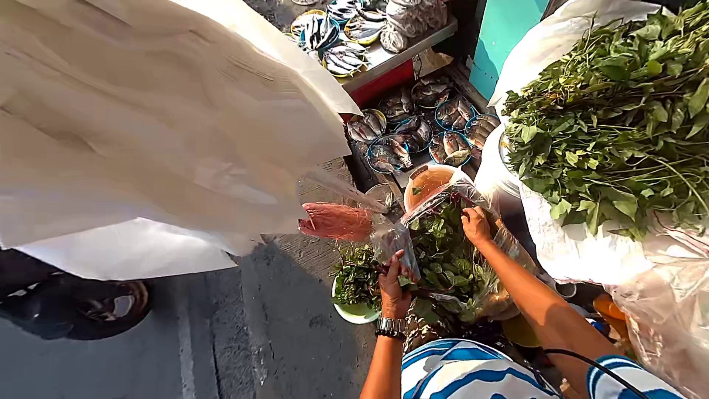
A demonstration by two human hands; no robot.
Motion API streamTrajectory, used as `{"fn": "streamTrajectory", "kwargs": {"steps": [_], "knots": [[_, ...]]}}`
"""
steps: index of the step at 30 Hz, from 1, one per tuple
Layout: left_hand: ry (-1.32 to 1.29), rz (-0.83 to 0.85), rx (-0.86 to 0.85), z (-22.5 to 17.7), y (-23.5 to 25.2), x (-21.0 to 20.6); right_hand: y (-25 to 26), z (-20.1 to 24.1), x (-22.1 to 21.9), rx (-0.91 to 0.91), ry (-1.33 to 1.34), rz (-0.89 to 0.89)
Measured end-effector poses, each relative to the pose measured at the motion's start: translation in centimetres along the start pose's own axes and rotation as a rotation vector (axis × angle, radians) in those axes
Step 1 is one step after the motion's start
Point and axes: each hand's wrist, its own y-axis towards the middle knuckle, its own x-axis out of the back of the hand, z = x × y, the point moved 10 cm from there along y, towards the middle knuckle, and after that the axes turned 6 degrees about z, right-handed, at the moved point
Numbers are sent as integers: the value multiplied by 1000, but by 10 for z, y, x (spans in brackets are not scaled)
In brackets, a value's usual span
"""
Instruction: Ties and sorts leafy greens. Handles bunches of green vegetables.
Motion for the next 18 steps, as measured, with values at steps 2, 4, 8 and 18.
{"fn": "streamTrajectory", "kwargs": {"steps": [2, 4, 8, 18], "knots": [[48, 6, -20, -5, 0, -8, 18, 0, -11, -81, -106, 45], [45, 47, -50, -17, 0, -18, 27, 0, -15, -110, -184, 58], [111, 84, -121, -40, 4, -26, 20, -1, -4, -104, -138, 28], [440, 426, -333, -47, -17, -120, -115, 42, 49, 535, 165, -75]]}}
